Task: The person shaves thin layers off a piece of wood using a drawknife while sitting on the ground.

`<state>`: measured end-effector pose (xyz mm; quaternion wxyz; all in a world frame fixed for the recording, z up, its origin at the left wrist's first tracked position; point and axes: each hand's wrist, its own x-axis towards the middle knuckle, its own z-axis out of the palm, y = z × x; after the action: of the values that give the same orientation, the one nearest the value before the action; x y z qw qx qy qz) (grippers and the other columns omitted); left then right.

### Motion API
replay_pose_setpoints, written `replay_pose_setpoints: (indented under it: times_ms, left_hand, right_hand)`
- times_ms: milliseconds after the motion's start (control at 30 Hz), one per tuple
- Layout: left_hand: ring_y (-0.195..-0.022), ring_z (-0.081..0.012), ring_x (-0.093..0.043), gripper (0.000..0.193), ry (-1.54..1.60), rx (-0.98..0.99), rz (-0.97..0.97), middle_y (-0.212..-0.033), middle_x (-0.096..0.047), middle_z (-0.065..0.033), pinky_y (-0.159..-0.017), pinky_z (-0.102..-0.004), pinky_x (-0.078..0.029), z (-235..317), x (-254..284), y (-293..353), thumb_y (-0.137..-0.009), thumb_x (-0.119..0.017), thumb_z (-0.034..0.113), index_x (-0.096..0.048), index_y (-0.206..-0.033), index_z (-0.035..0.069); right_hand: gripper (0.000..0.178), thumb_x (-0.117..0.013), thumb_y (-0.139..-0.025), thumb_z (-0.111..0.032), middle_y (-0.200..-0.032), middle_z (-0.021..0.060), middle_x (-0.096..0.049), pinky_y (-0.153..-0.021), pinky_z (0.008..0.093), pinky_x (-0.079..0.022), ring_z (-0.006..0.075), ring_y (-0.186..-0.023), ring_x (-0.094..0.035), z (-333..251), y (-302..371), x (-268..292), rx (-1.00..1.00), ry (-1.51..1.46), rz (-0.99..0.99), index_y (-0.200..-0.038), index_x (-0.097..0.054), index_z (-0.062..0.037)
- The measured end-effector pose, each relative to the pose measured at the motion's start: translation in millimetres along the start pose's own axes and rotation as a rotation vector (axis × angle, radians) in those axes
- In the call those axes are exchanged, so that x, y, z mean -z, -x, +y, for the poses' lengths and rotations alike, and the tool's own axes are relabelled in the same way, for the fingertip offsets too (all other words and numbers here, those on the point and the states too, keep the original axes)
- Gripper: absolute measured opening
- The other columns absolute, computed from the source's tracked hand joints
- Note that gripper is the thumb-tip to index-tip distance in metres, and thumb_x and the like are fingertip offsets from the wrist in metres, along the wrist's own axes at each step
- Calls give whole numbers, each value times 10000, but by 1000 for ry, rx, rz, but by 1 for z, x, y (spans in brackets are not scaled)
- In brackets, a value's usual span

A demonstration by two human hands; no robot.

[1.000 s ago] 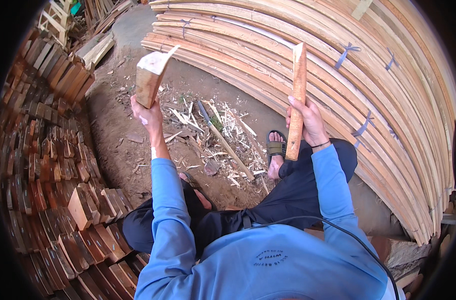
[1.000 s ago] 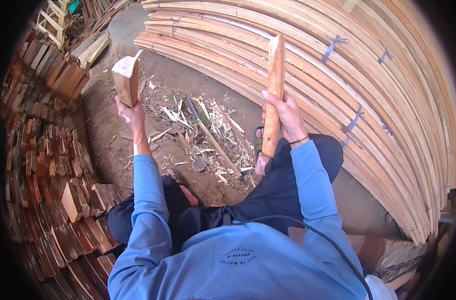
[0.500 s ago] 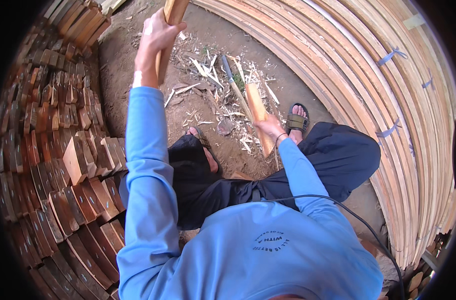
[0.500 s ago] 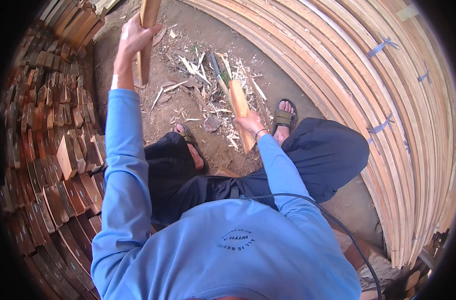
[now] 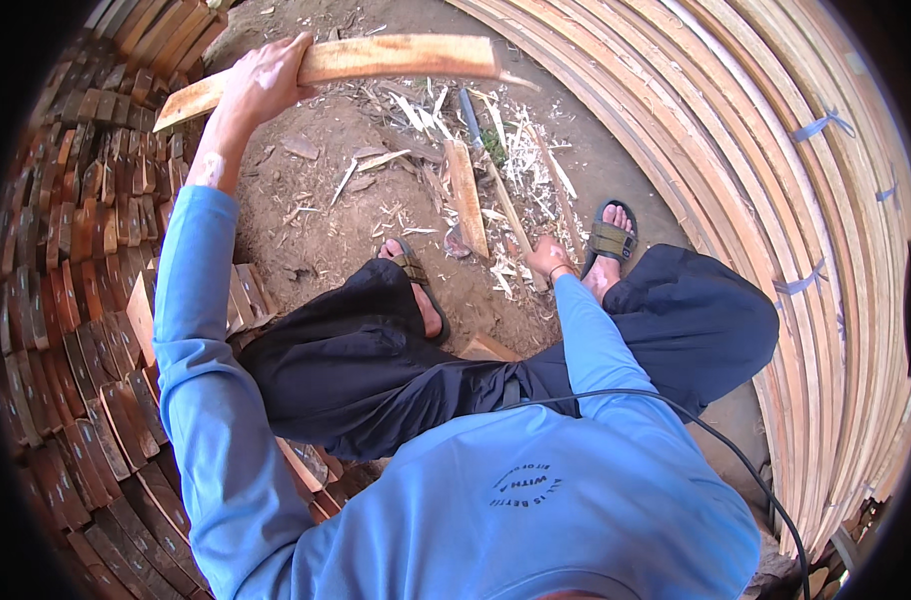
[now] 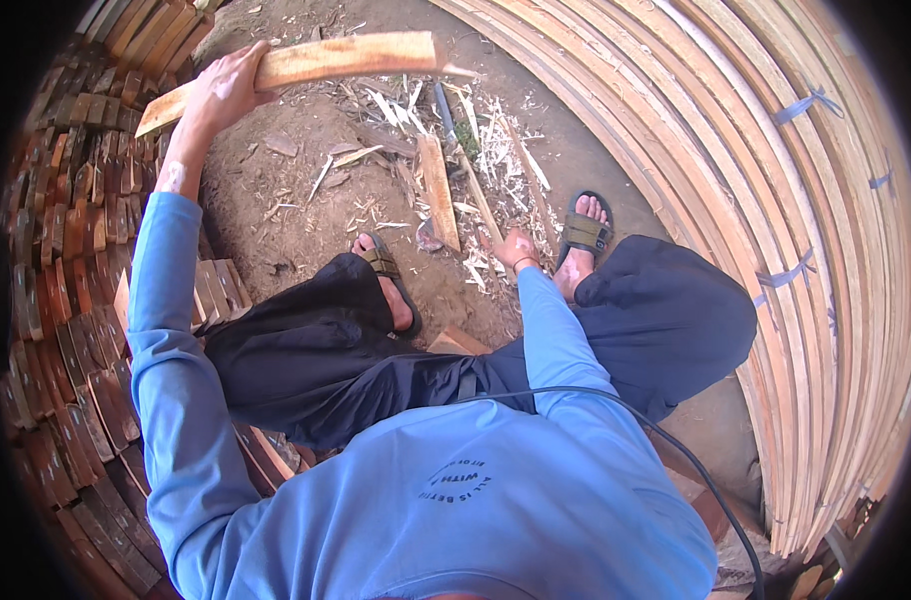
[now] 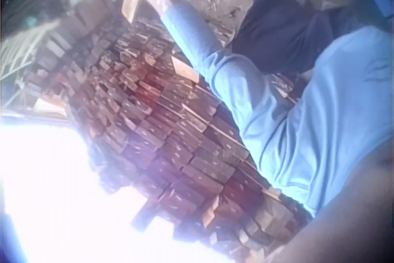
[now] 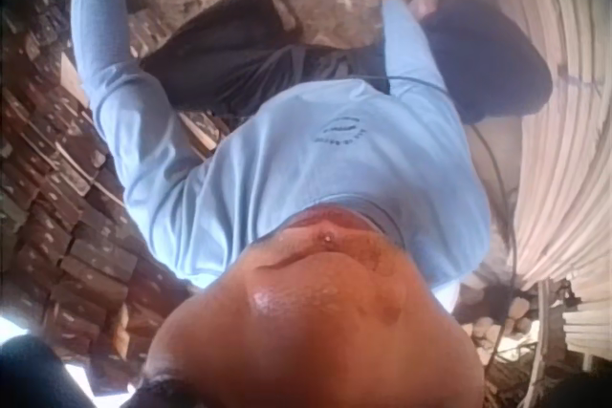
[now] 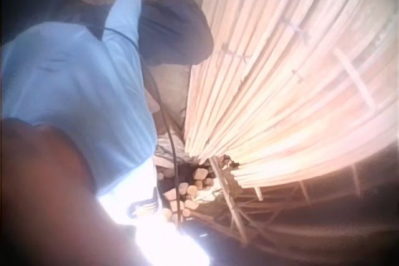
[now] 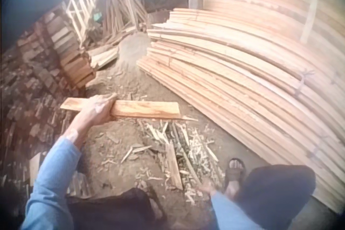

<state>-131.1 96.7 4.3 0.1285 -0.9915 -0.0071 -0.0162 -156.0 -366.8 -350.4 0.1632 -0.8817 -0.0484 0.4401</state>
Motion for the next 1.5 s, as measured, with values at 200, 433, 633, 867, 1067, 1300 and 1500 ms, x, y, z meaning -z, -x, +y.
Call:
replay_pose_setpoints:
  times_ms: [200, 433, 633, 867, 1067, 1300, 1500]
  left_hand:
    - [-1184, -330, -626, 697, -8, -77, 69, -1231, -656, -161, -989, -427, -480, 5, -20, 21, -754, -869, 295, -539, -1308, 29]
    - [-1038, -339, -620, 462, 182, -194, 134, -1034, -625, -144, -922, -426, -468, 12, -36, 45, -736, -779, 61, -543, -1132, 24]
    - [-1053, -358, -619, 504, 262, -189, 39, -1029, -625, -144, -932, -442, -455, 17, -44, 60, -682, -770, 11, -527, -1123, 36]
    - [-1067, -411, -627, 546, 318, -79, -137, -1049, -656, -199, -940, -472, -465, 38, -46, 46, -690, -769, 52, -500, -1165, 38]
    - [-1036, -454, -653, 518, 563, 32, -276, -1016, -690, -242, -890, -518, -500, 47, -39, 56, -694, -685, 76, -512, -1182, 65]
    - [-854, -452, -701, 531, 595, 227, -300, -878, -692, -285, -803, -521, -541, 59, -35, 64, -812, -742, 346, -534, -1172, 16]
    - [-894, -464, -681, 628, 473, 123, -139, -948, -680, -286, -800, -527, -534, 85, -44, 73, -982, -609, 550, -473, -1170, -34]
  right_hand:
    - [398, -634, -937, -276, -1125, 247, -727, -945, 490, -571, 383, -1106, -707, 8, -6, -44, -80, 199, 220, -1249, -668, -32]
    - [240, -541, -975, -205, -1045, 186, -748, -831, 515, -589, 387, -1007, -729, 3, -18, -50, -23, 198, 289, -1123, -703, -110]
    - [615, -667, -881, -658, -1095, 213, -745, -857, 493, -587, 390, -1019, -725, -9, -17, -33, 2, 155, 183, -1113, -750, -95]
    - [431, -615, -919, -379, -790, 143, -668, -503, 392, -528, 274, -596, -664, -7, -55, -11, -80, -321, 33, -1152, -669, -21]
    - [333, -445, -1088, -462, -671, -1, -457, -389, 269, -370, 87, -459, -418, -55, 20, 53, 21, -892, -307, -1092, -563, -150]
    - [146, -558, -1062, -154, -763, 32, -605, -382, 214, -359, 38, -470, -440, -84, 133, 150, 368, -1037, 54, -1145, -571, -34]
    - [386, -709, -977, -308, -672, 0, -609, -385, 214, -335, 34, -458, -479, -101, 165, 202, 629, -1066, 316, -1267, -613, -71]
